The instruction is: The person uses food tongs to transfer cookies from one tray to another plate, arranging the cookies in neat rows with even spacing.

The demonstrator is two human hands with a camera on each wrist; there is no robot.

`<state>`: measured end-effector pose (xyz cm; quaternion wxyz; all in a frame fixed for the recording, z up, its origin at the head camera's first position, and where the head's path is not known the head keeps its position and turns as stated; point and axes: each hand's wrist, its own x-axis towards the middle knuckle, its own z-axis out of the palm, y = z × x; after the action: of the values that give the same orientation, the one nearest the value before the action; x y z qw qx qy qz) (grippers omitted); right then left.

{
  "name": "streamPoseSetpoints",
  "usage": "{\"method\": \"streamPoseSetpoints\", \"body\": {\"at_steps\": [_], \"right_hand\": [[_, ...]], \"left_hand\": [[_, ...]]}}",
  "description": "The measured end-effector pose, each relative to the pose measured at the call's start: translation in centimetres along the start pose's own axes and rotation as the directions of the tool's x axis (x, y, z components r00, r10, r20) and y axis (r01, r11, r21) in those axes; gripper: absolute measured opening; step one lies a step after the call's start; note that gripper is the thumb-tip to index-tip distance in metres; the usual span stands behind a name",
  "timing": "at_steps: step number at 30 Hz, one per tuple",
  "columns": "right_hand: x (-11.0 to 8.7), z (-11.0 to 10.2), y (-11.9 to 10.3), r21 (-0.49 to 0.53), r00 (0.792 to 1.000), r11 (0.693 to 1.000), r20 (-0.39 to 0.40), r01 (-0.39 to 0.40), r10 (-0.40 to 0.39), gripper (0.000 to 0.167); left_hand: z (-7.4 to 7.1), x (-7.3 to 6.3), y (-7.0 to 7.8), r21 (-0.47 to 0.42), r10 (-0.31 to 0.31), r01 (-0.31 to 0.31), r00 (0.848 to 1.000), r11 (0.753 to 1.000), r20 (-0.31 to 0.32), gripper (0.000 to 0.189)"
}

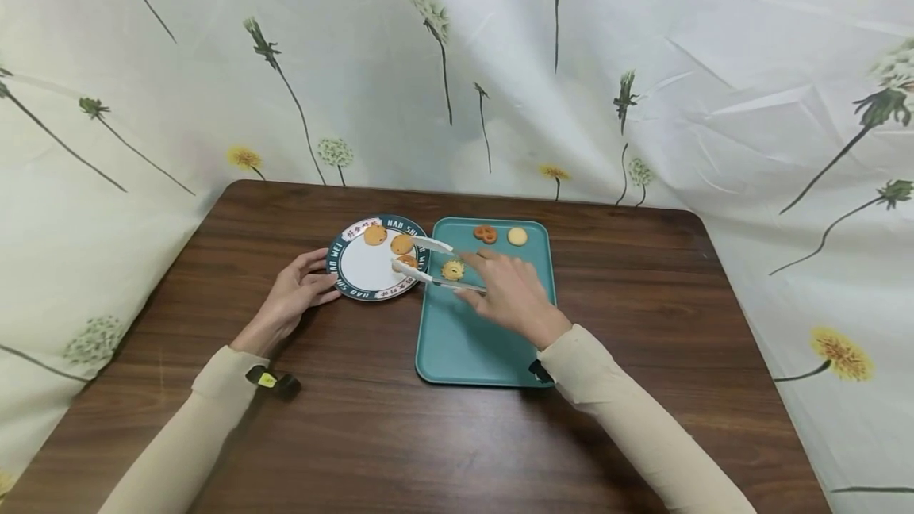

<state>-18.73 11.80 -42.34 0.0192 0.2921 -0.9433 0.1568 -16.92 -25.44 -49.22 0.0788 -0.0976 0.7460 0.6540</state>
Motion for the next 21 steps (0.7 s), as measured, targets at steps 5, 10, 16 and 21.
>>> {"method": "streamPoseSetpoints", "body": {"at_steps": [5,10,16,21], "right_hand": [[-0.5,-0.4,0.5,0.027,0.999,0.999,-0.051,-0.02,0.021,0.058],[-0.8,-0.2,0.9,0.041,0.995,0.999,-0.094,-0.012,0.016,0.058],[-1.1,-0.2,1.3,0.033,0.99,0.999,-0.141,-0.012,0.017,0.058],[-1.5,-0.2,1.7,0.032,0.986,0.999,-0.167,-0.02,0.025,0.06]], "left_hand": [[0.1,-0.1,0.2,-0.012,-0.017,0.017,1.0,1.0,-0.007,0.065],[0.0,-0.5,0.0,-0.014,-0.034,0.034,0.999,0.999,-0.013,0.064],[0.0,-0.3,0.0,-0.027,-0.021,0.021,1.0,0.999,-0.006,0.062],[0.0,0.0,0.0,-0.026,-0.018,0.018,1.0,1.0,-0.004,0.061]]}}
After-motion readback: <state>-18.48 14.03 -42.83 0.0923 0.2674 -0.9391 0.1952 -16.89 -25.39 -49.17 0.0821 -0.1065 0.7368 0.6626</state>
